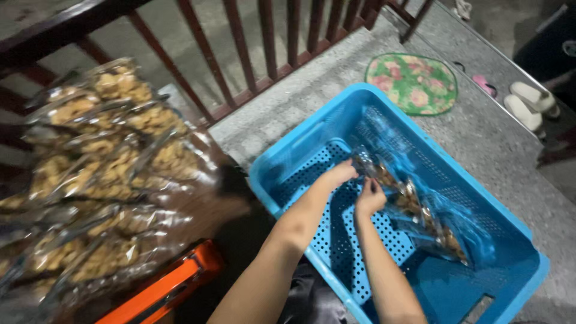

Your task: The person sits on the floor and uses an orange handheld heat sealer to seal clear plastic bags filled with snacks. After sealing each bag, the person places it into a blue plastic basket.

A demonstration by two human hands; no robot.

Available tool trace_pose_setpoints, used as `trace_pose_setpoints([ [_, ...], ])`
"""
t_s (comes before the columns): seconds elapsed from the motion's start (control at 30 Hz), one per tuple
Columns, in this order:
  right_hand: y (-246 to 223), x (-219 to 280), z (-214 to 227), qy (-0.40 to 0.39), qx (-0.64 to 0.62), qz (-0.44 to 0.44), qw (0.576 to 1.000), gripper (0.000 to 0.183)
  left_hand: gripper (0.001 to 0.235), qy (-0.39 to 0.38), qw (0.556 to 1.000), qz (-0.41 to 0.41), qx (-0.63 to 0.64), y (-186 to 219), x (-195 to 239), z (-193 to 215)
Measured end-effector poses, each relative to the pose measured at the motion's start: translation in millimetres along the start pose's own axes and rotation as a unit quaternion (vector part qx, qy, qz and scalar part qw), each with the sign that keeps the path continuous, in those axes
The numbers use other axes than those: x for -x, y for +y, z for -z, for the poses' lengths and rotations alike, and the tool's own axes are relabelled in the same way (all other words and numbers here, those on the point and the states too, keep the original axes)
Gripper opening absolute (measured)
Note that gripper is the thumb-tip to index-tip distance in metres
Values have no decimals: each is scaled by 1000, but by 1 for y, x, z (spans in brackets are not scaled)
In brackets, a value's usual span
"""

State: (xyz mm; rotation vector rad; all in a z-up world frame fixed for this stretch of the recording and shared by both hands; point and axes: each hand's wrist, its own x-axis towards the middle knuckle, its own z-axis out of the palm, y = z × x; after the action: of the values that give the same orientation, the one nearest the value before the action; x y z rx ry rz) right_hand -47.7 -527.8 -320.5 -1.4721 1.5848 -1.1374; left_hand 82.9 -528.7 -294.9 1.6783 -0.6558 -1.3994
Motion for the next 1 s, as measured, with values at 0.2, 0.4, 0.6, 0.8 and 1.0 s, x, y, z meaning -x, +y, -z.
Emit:
trace_pose_setpoints([
  [0.2, 3, 1, 31, -214, -321, -290, 876, 11, 44, 222, 904, -160, -329, 72, 156, 40],
  [0.4, -162, 73, 24, -371, -353, -196, 836, 16, 20, 446, 778, -358, -259, 81, 388, 160],
  [0.6, -315, 230, 30, -511, -240, 177, 806, 23, 28, 664, 576, -137, -457, 27, 572, 226],
  [0.8, -354, 347, 24, -650, -168, 269, 691, 62, 9, 674, 571, -171, -438, 1, 611, 243],
  [1.0, -383, 362, 57, -627, -127, 432, 635, 95, 14, 663, 559, -324, -377, 52, 666, 217],
])
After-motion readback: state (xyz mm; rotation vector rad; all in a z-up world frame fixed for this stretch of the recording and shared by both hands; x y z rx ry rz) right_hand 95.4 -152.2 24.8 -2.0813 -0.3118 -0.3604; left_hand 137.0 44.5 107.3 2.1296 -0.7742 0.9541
